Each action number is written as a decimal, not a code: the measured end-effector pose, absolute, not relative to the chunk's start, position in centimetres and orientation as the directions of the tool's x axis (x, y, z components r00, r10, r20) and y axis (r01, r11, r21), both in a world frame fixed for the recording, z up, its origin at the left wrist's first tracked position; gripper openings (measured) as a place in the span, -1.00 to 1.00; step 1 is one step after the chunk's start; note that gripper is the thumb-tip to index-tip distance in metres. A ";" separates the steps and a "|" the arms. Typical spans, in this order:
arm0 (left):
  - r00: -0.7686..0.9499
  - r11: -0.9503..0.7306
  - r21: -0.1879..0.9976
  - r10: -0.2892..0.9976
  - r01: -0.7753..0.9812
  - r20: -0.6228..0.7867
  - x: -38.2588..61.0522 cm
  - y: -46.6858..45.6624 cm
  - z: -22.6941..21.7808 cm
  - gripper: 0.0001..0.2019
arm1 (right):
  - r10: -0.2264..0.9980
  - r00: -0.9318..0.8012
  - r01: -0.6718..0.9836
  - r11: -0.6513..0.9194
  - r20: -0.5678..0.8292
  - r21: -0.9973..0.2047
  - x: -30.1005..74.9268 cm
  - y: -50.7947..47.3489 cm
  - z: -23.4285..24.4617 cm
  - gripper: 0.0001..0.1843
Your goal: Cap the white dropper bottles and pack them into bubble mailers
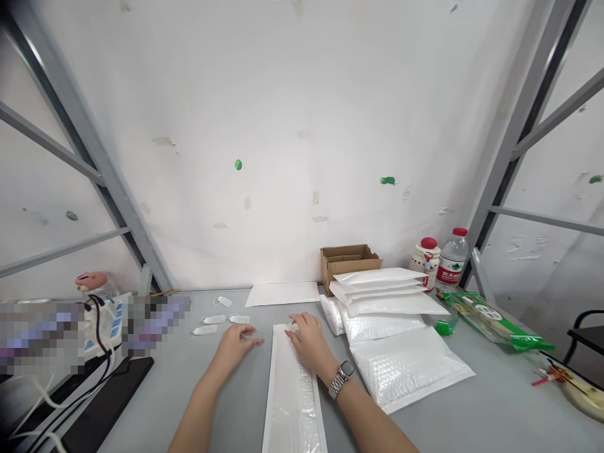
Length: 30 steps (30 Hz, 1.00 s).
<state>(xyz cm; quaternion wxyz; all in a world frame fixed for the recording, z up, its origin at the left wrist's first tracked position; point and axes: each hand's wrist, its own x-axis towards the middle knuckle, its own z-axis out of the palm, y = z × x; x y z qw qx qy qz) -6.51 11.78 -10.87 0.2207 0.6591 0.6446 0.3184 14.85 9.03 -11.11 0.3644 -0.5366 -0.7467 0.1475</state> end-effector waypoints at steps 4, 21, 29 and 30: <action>0.051 -0.140 0.755 0.989 0.641 0.141 -5.4 11.7 -11.2 -0.77 | 0.909 -0.145 0.681 0.378 0.391 -0.627 14.6 8.9 -10.9 -0.74; 0.077 -0.163 0.432 0.975 0.887 0.210 -5.2 10.9 -10.7 -0.73 | 0.953 -0.084 0.792 0.240 0.290 -0.561 15.0 8.7 -9.6 -0.82; -0.021 -0.178 0.736 0.967 0.654 0.253 -4.1 11.4 -10.2 -0.63 | 0.998 -0.045 0.739 0.070 0.054 -0.670 16.7 8.6 -9.2 -0.59; -0.012 -0.180 0.817 0.975 0.547 0.223 -3.6 11.6 -10.0 -0.61 | 0.998 -0.041 0.734 0.062 0.047 -0.676 16.7 8.6 -9.3 -0.58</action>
